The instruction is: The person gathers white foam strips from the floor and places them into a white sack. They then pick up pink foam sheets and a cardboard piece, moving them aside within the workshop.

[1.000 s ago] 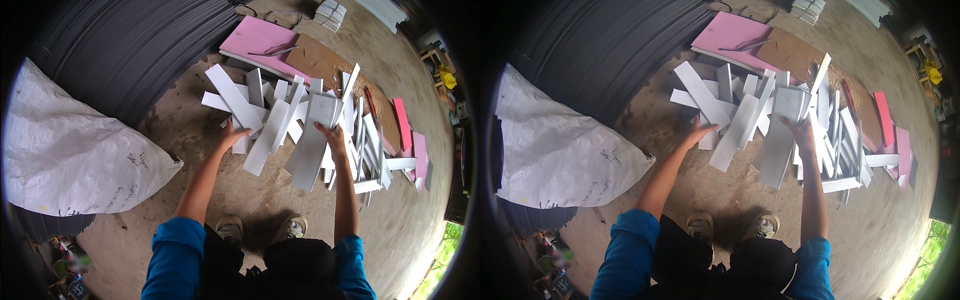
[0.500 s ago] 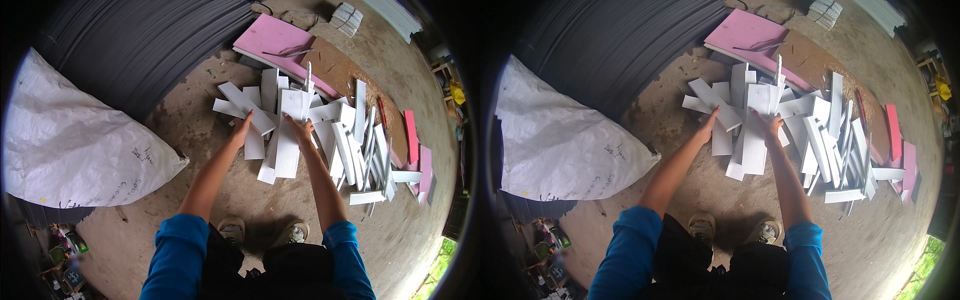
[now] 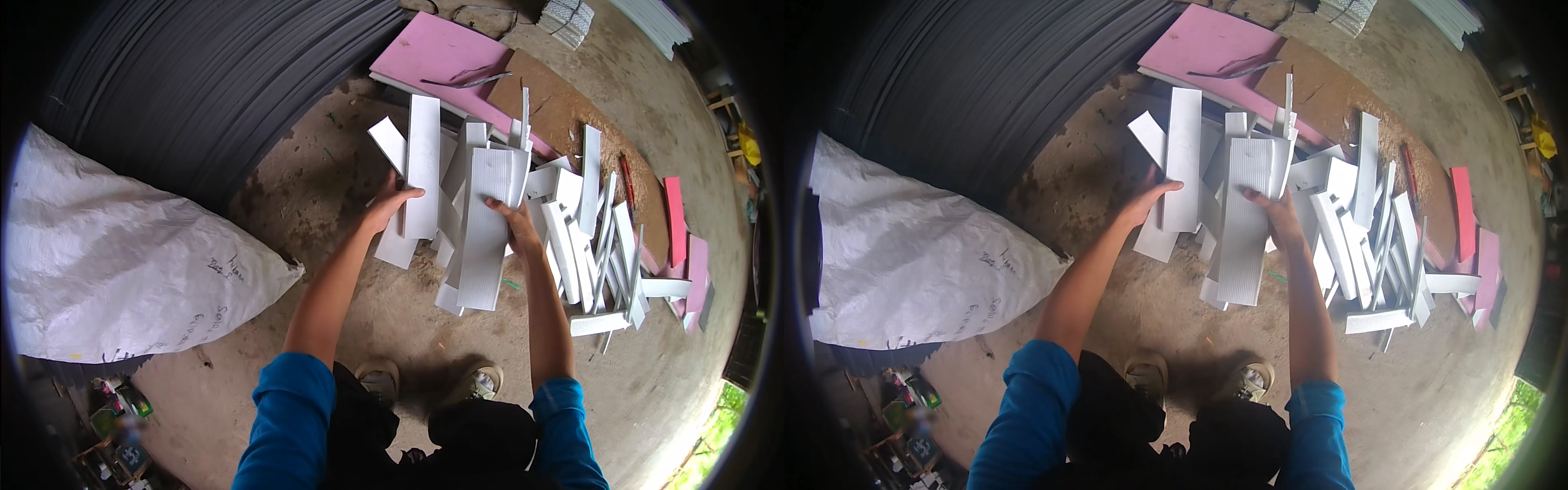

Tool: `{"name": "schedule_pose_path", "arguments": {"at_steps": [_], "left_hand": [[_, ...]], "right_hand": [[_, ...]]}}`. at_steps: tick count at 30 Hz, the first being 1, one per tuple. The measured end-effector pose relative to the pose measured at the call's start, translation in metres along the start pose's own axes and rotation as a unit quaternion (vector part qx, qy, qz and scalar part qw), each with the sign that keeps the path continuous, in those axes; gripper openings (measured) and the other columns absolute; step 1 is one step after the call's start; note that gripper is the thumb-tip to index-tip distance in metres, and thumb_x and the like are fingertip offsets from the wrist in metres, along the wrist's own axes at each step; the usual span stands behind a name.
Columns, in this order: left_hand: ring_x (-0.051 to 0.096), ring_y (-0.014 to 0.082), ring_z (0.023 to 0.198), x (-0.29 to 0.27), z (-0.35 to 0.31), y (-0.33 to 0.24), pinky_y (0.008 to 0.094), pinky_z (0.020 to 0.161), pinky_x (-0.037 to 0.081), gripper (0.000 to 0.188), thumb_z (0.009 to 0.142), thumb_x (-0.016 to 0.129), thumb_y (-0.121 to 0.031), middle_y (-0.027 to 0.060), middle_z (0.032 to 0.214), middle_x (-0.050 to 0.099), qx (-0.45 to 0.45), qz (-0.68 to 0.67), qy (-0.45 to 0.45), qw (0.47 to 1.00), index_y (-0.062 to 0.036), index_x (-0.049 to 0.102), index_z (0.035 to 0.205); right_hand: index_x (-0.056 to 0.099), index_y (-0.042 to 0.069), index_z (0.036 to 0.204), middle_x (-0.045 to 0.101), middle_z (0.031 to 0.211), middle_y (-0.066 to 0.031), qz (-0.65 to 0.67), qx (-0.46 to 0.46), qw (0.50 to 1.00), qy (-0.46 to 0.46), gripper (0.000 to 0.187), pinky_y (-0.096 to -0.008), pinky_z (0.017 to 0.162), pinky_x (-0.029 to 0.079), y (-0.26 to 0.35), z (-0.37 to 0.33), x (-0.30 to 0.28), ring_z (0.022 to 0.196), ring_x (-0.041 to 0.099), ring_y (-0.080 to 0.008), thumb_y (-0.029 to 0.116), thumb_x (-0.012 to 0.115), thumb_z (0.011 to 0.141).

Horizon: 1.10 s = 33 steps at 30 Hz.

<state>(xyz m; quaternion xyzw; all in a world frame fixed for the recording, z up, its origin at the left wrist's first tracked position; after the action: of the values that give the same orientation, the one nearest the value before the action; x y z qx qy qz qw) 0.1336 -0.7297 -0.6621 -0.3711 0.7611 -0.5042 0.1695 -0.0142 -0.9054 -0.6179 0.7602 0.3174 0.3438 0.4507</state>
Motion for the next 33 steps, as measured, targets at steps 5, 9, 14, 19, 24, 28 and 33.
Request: {"name": "schedule_pose_path", "arguments": {"at_steps": [5, 9, 14, 19, 24, 28, 33], "left_hand": [[0.035, 0.0236, 0.119, 0.044, -0.048, -0.074, 0.0342, 0.097, 0.030, 0.082, 0.073, 0.064, -0.021, 0.0150, 0.129, 0.035, 0.005, -0.011, 0.037, 0.999, -0.0044, 0.011, 0.134], [0.021, 0.0248, 0.128, 0.097, -0.117, -0.180, 0.0339, 0.103, 0.020, 0.090, 0.074, 0.060, -0.017, 0.0169, 0.139, 0.019, 0.028, -0.008, 0.086, 0.996, -0.0039, -0.004, 0.137], [0.019, 0.0239, 0.129, 0.107, -0.210, -0.329, 0.0327, 0.103, 0.023, 0.079, 0.076, 0.050, -0.004, 0.0138, 0.141, 0.017, 0.099, -0.006, 0.043, 0.994, -0.0059, 0.001, 0.138], [-0.010, 0.0216, 0.132, 0.114, -0.291, -0.457, 0.0309, 0.107, 0.002, 0.065, 0.090, 0.028, -0.023, 0.0116, 0.143, -0.012, 0.087, 0.012, 0.060, 0.994, -0.0047, -0.015, 0.135], [0.026, 0.0277, 0.108, 0.061, -0.356, -0.556, 0.0411, 0.100, 0.017, 0.044, 0.092, 0.021, -0.033, 0.0172, 0.108, 0.029, 0.239, 0.279, -0.097, 0.925, -0.0018, 0.026, 0.122], [0.031, 0.0251, 0.104, -0.061, -0.423, -0.584, 0.0393, 0.096, 0.023, 0.043, 0.091, 0.030, -0.036, 0.0152, 0.106, 0.031, 0.220, 0.088, -0.197, 0.952, -0.0048, 0.035, 0.121], [0.036, 0.0257, 0.098, -0.242, -0.552, -0.575, 0.0393, 0.088, 0.032, 0.035, 0.084, 0.055, -0.022, 0.0141, 0.104, 0.034, 0.210, 0.052, -0.534, 0.817, -0.0070, 0.044, 0.113]], "right_hand": [[0.040, -0.007, 0.116, 0.055, 0.092, -0.0169, -0.066, 0.072, 0.995, -0.018, 0.077, -0.0320, 0.069, 0.051, 0.102, -0.049, 0.005, 0.081, 0.058, -0.0234, 0.042, 0.068, 0.064], [0.034, -0.008, 0.121, 0.050, 0.103, -0.0221, -0.069, 0.065, 0.995, 0.009, 0.090, -0.0373, 0.083, 0.045, 0.207, -0.091, 0.047, 0.098, 0.051, -0.0300, 0.045, 0.071, 0.060], [0.019, 0.001, 0.129, 0.041, 0.115, -0.0186, -0.009, 0.075, 0.996, 0.037, 0.086, -0.0366, 0.092, 0.037, 0.331, -0.150, 0.111, 0.110, 0.042, -0.0271, 0.028, 0.072, 0.067], [0.008, 0.009, 0.128, 0.026, 0.123, -0.0203, 0.048, 0.071, 0.991, 0.101, 0.089, -0.0429, 0.095, 0.034, 0.452, -0.212, 0.181, 0.117, 0.032, -0.0307, 0.028, 0.071, 0.069], [0.012, 0.005, 0.124, 0.034, 0.119, -0.0200, -0.020, 0.023, 0.991, 0.130, 0.088, -0.0404, 0.092, 0.036, 0.554, -0.243, 0.277, 0.112, 0.038, -0.0298, 0.029, 0.074, 0.066], [0.013, 0.004, 0.122, 0.039, 0.114, -0.0199, -0.062, -0.044, 0.973, 0.220, 0.088, -0.0362, 0.089, 0.039, 0.588, -0.251, 0.418, 0.107, 0.044, -0.0284, 0.023, 0.076, 0.063], [0.012, 0.003, 0.126, 0.041, 0.113, -0.0202, -0.106, -0.154, 0.951, 0.248, 0.090, -0.0343, 0.087, 0.041, 0.632, -0.251, 0.561, 0.103, 0.047, -0.0263, 0.017, 0.076, 0.064]]}}
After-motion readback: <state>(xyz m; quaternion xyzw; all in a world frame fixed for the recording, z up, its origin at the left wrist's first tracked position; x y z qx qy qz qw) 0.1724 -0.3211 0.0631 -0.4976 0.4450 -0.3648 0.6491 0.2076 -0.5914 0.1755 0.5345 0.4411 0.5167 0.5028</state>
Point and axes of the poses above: each hand's wrist, its own z-axis towards the middle knuckle, its own x-axis out of the palm, y = z × x, the point moved 9 cm from there along z, towards the middle knuckle
